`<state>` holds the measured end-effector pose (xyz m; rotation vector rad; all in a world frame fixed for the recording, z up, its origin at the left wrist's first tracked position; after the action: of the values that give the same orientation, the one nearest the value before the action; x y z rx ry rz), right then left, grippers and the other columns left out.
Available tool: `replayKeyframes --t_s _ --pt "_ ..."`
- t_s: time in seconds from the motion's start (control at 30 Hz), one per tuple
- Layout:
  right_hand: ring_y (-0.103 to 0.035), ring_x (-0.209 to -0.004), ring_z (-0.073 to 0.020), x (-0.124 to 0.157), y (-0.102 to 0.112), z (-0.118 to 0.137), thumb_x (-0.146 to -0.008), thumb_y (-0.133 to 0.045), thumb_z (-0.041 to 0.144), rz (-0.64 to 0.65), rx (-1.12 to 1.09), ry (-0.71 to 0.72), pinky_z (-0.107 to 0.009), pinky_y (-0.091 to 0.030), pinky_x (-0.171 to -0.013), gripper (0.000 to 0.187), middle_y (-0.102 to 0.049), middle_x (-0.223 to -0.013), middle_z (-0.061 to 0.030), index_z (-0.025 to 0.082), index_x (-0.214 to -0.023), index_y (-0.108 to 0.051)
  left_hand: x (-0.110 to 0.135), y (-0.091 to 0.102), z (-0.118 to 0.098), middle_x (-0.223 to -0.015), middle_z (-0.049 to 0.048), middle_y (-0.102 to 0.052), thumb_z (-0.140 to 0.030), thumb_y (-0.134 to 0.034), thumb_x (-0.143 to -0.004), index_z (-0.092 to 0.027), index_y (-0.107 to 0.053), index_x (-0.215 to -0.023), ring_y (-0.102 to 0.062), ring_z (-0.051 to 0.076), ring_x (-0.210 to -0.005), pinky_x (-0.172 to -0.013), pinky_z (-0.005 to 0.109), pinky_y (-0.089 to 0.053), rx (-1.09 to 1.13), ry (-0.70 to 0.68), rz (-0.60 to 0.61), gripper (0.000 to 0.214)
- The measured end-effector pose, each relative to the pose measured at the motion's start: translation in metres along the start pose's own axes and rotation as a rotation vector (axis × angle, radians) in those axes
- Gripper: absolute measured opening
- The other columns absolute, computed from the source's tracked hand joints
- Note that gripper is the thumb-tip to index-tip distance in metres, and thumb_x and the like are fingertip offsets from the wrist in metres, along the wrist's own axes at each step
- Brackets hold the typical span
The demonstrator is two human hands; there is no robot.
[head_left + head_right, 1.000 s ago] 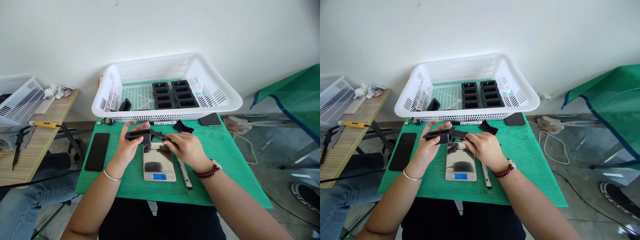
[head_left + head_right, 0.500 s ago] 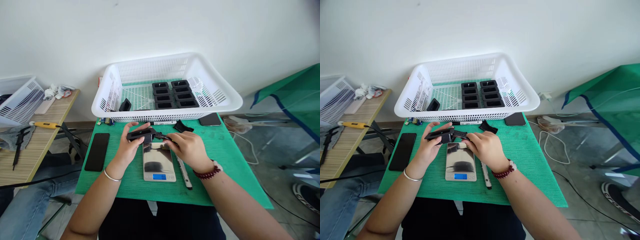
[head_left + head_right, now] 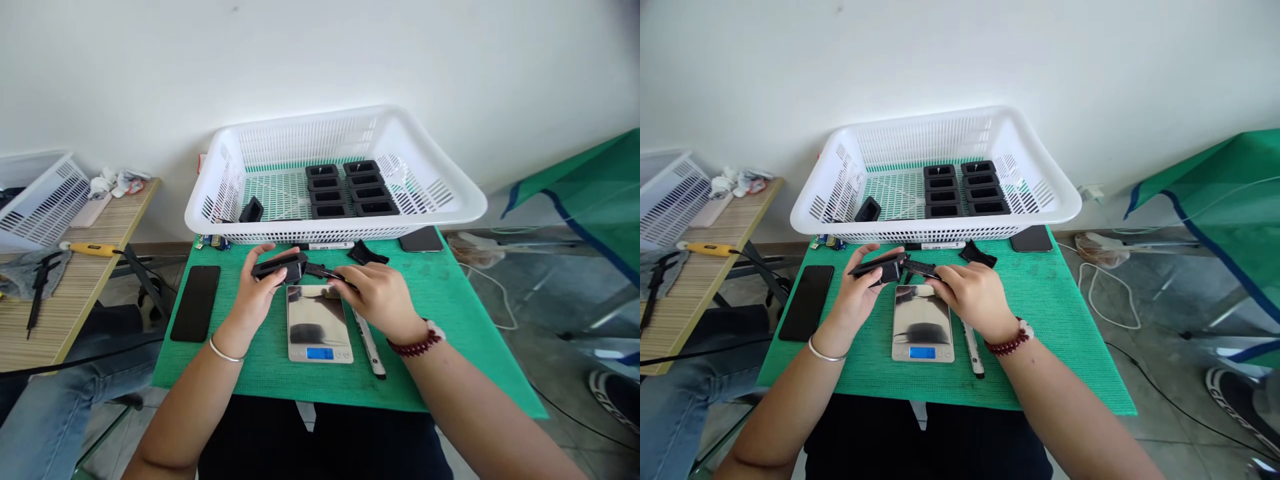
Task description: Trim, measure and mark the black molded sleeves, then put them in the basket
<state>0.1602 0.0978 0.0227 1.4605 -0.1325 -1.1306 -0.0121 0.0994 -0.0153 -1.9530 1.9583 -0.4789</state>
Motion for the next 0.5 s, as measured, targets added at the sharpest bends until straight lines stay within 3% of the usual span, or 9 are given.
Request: replayKeyframes --t_s 0.5 --pt "-0.046 -0.050 -0.0118 -0.0004 -0.0012 0.0005 -0.096 -0.045 0.036 -0.003 -0.002 0.000 -0.027 -0.029 -0.053 0.032 -0.065 -0.062 -0.0015 0.016 -0.080 -0.066 0.0004 -0.0025 0.0002 -0.116 0.0106 -0.069 -0.020 -0.069 -0.079 -0.023 -0.045 -0.105 -0.063 0.026 -0.112 -0.095 0.042 -0.049 -0.009 0.004 0.034 0.036"
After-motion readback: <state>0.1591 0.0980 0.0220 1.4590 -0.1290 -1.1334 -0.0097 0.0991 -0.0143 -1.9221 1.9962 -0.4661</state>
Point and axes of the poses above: each hand's wrist, its own x-axis away from the middle knuckle, its own y-axis out of the back of the hand, z = x × y, the point moved 8 cm from there along -x, towards the middle knuckle
